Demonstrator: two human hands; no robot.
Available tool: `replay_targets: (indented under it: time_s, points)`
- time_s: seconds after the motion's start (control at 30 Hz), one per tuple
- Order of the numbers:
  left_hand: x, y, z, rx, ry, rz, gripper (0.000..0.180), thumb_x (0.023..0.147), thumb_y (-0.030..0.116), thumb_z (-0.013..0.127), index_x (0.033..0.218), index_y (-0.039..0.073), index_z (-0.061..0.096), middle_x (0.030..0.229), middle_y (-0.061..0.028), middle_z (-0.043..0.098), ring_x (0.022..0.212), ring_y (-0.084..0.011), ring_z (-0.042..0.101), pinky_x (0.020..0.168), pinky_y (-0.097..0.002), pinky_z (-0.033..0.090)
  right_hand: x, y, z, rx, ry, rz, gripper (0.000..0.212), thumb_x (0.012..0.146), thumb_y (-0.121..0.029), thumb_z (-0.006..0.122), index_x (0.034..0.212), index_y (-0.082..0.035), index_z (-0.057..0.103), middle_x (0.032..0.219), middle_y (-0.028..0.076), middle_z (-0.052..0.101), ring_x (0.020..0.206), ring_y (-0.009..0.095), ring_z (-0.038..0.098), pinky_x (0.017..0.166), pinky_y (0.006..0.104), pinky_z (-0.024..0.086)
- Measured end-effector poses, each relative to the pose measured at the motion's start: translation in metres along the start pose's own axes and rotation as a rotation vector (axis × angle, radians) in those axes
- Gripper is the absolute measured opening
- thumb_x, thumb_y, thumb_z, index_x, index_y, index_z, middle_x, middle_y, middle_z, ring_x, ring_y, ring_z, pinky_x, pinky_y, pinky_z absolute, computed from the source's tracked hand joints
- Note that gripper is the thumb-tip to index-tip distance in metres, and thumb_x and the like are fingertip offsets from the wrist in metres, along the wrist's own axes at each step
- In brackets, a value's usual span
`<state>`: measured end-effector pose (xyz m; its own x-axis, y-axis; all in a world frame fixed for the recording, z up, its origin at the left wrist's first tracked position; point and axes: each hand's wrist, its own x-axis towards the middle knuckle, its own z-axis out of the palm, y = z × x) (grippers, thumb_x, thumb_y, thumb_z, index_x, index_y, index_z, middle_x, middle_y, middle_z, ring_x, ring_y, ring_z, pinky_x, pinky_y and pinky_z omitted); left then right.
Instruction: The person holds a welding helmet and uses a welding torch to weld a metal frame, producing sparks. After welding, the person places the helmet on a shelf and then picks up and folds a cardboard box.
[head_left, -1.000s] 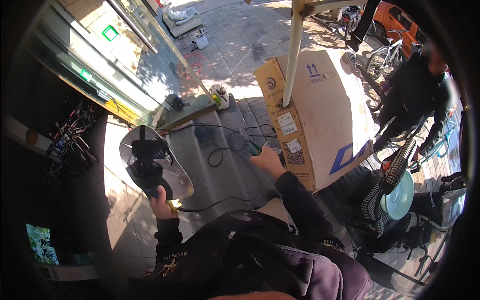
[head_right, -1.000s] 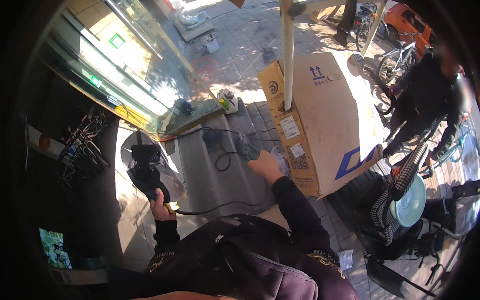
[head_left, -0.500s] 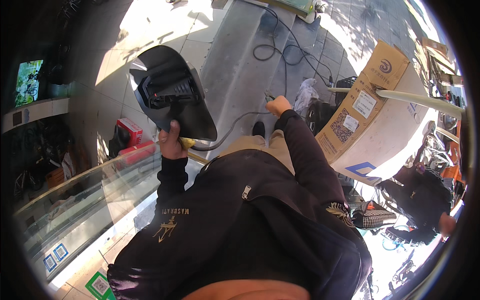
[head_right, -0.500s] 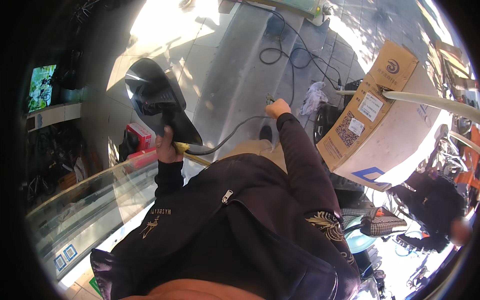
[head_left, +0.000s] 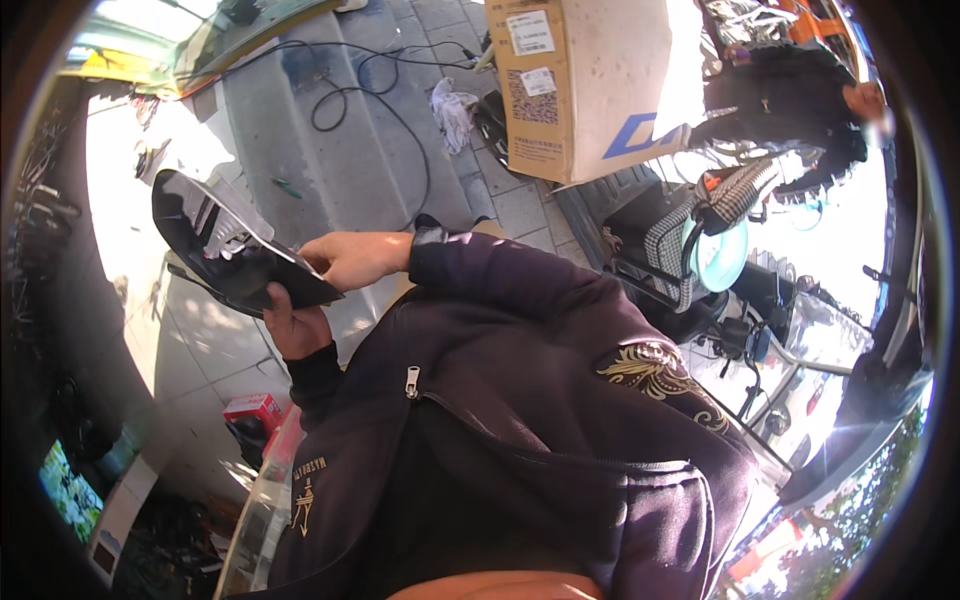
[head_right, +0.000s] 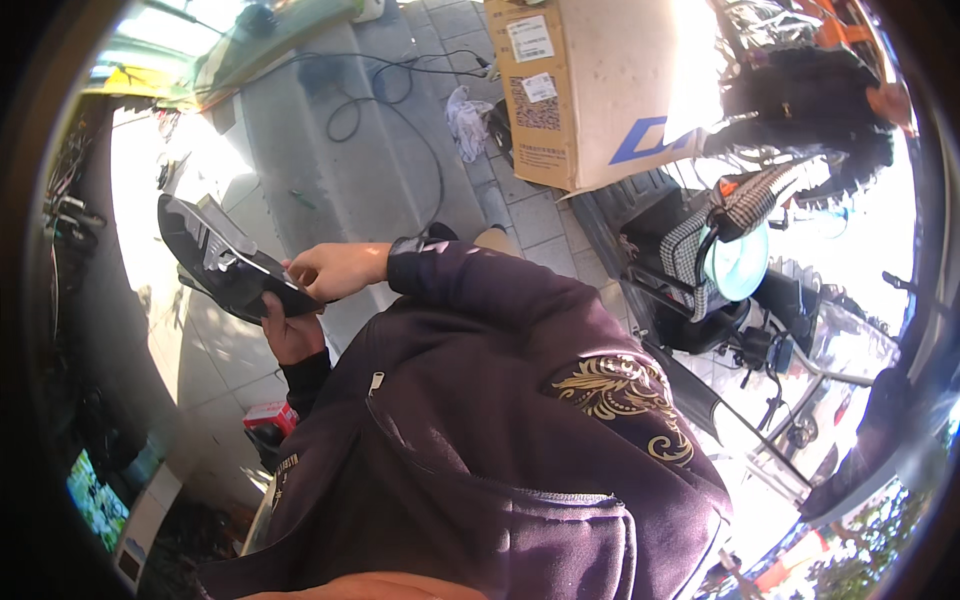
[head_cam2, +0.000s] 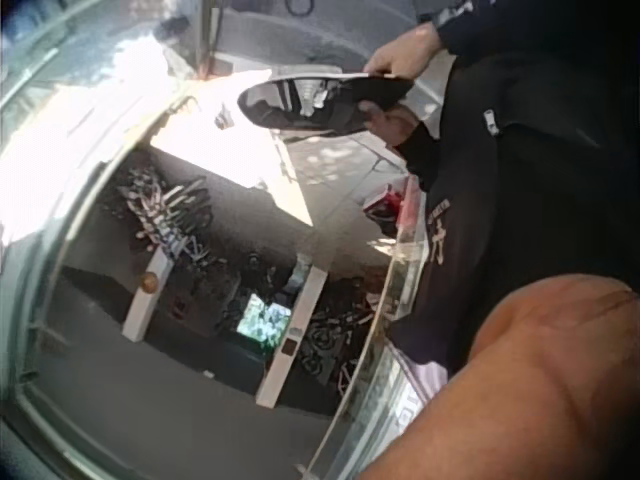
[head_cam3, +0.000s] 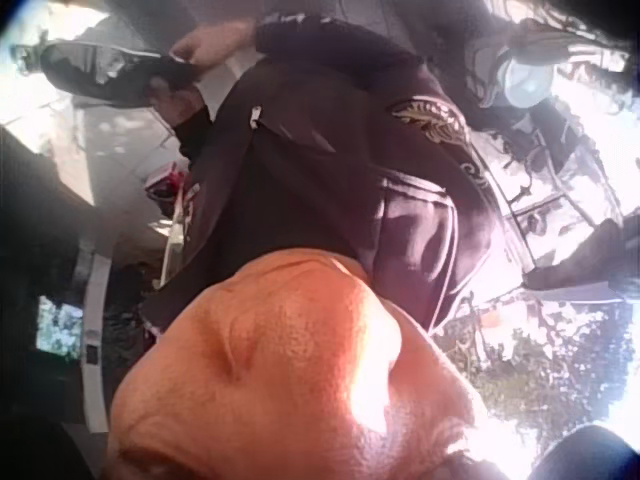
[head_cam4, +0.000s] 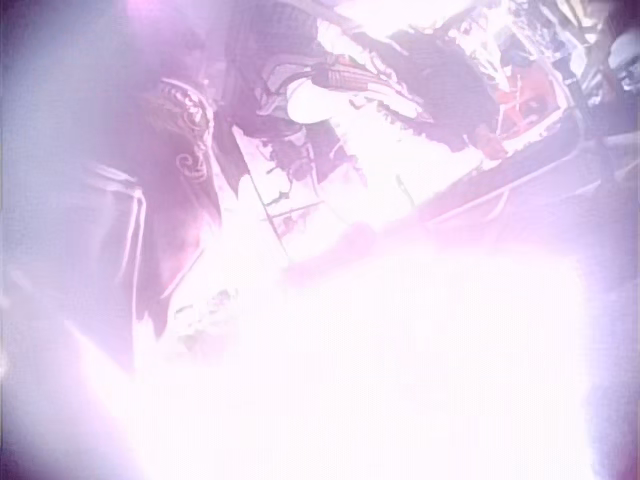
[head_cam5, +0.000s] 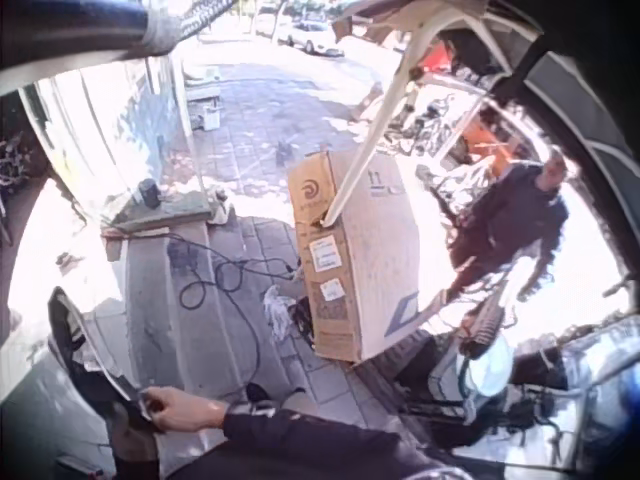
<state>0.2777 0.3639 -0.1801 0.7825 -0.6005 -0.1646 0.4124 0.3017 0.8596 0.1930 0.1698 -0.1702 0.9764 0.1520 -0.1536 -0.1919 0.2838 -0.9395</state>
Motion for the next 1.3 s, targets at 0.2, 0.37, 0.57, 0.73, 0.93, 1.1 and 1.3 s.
replay_targets:
  time_s: [0.2,0.37,0.57,0.73,0.93,1.1,1.3]
  points:
    - [-0.001,-0.010,0.056,-0.086,-0.423,-0.247,0.062,0.114,0.034,0.055,0.157,-0.010,0.044,0.158,-0.0169,0.052,0.147,-0.0291,0.048,0.126,-0.0458,0.032,-0.046,0.017,0.000,-0.334,0.442,-0.124,0.056,0.088,-0.026,0.080,0.128,0.006,0.058,0.109,0.029,0.072,0.098,0.040,0.076,0.081,0.0427,0.060]
    - [-0.011,-0.042,0.082,-0.068,-0.445,-0.453,0.060,0.113,0.030,0.060,0.160,-0.003,0.044,0.161,-0.0156,0.053,0.145,-0.0328,0.054,0.124,-0.0520,0.041,-0.123,0.011,0.010,-0.301,0.936,-0.019,0.055,0.090,-0.034,0.079,0.127,0.004,0.065,0.111,0.029,0.076,0.111,0.044,0.074,0.091,0.0448,0.058]
    - [-0.033,-0.040,0.134,-0.037,-0.509,-0.594,0.052,0.115,0.031,0.056,0.157,0.002,0.048,0.153,-0.0192,0.059,0.133,-0.0376,0.063,0.111,-0.0582,0.053,-0.209,0.019,-0.019,0.216,1.094,0.040,0.038,0.094,-0.024,0.077,0.114,0.005,0.065,0.080,0.011,0.069,0.060,0.017,0.064,0.052,0.0330,0.052]
    - [0.014,-0.064,0.113,0.011,-0.535,-0.478,0.055,0.112,0.037,0.061,0.155,0.005,0.049,0.146,-0.0186,0.061,0.104,-0.0400,0.073,0.077,-0.0480,0.064,-0.262,0.065,-0.037,0.157,1.141,-0.114,0.036,0.093,-0.024,0.077,0.112,0.004,0.066,0.077,0.007,0.066,0.056,0.013,0.060,0.049,0.0312,0.047]
    - [0.070,-0.080,0.127,0.368,-0.485,-0.296,0.036,0.110,0.036,0.066,0.111,0.000,0.063,0.075,-0.0088,0.067,0.056,-0.0185,0.059,0.050,-0.0313,0.045,-0.289,0.055,-0.017,0.146,1.386,0.308,0.031,0.091,-0.026,0.072,0.094,0.004,0.069,0.078,0.012,0.069,0.055,0.017,0.063,0.050,0.0361,0.048]
    - [0.081,-0.059,0.153,0.377,-0.494,-0.385,0.037,0.109,0.039,0.069,0.120,0.004,0.062,0.079,-0.0056,0.064,0.053,-0.0165,0.057,0.049,-0.0312,0.044,-0.305,0.015,-0.012,0.205,1.471,0.212,0.035,0.093,-0.024,0.076,0.110,0.005,0.065,0.072,0.005,0.062,0.053,0.013,0.059,0.046,0.0328,0.045]
    - [0.090,-0.072,0.167,0.516,-0.524,-0.131,0.036,0.105,0.037,0.076,0.097,0.003,0.068,0.062,-0.0032,0.057,0.054,-0.0134,0.056,0.049,-0.0322,0.048,-0.310,-0.005,-0.005,0.285,1.588,0.055,0.026,0.099,-0.017,0.077,0.115,-0.003,0.061,0.069,0.001,0.059,0.052,0.008,0.055,0.047,0.0269,0.043]
